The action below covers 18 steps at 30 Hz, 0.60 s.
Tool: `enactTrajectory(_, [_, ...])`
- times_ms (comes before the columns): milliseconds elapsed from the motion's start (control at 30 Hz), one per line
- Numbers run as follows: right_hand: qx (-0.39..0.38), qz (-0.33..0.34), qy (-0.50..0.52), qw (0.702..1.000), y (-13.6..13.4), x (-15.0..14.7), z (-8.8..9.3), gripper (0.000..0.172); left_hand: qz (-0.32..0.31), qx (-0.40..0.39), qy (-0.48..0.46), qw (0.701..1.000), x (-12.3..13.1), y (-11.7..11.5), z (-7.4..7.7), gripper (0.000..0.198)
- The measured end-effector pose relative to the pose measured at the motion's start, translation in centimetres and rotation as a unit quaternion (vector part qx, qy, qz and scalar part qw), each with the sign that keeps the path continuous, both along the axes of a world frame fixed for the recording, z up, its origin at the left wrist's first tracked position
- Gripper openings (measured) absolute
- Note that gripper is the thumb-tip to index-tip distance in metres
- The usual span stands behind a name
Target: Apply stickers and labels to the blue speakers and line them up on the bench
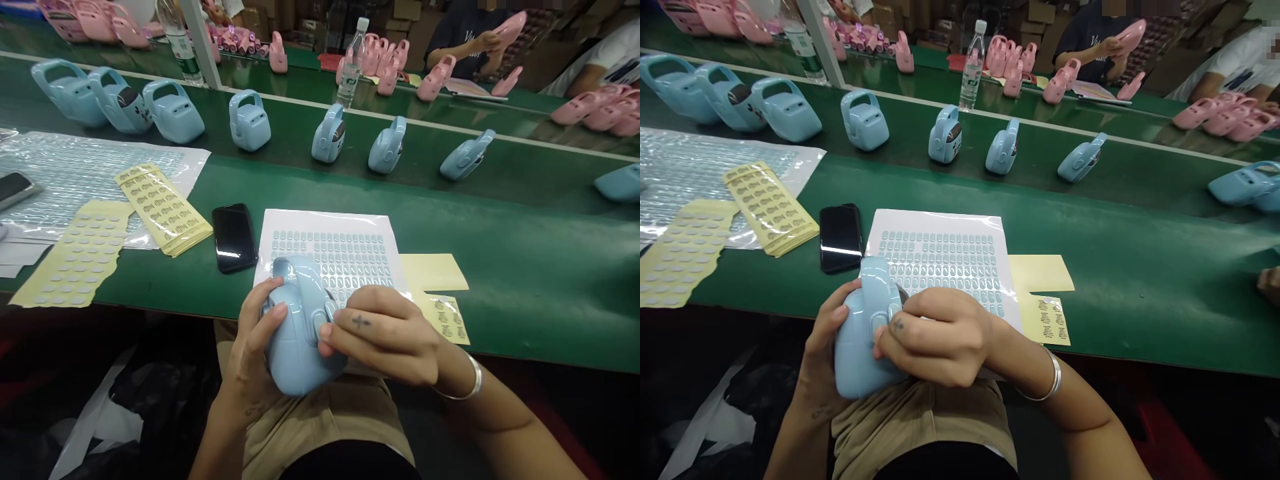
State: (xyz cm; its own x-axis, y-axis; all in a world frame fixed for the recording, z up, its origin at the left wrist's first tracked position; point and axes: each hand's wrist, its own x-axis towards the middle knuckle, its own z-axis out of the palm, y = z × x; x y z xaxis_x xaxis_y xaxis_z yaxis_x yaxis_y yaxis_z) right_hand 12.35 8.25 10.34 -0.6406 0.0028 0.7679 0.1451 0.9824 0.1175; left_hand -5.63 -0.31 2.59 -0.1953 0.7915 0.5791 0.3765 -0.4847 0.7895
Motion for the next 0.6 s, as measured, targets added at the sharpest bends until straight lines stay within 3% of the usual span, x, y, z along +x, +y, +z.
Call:
enactTrajectory(200, [-0.017,0.019,-0.038,0.999,0.6,-0.5,0.8,0.014,-0.037,0.062,0.141,0.987,-1.4,0.2,-0.2,0.074])
enactTrajectory(367, [0.005,0.08,-0.05,0.996,1.7,-0.9,1.1,0.019,-0.028,0.045,0.142,0.988,-1.8,0.1,-0.3,0.09])
enactTrajectory(467, [0.004,0.086,-0.121,0.989,2.2,-0.9,2.0,0.014,-0.03,0.037,0.13,0.99,-1.8,-0.1,-0.4,0.096])
enactTrajectory(600, [0.005,0.09,-0.245,0.965,2.3,-1.1,3.7,0.029,-0.038,0.004,0.141,0.989,-1.9,-0.3,-0.5,0.101])
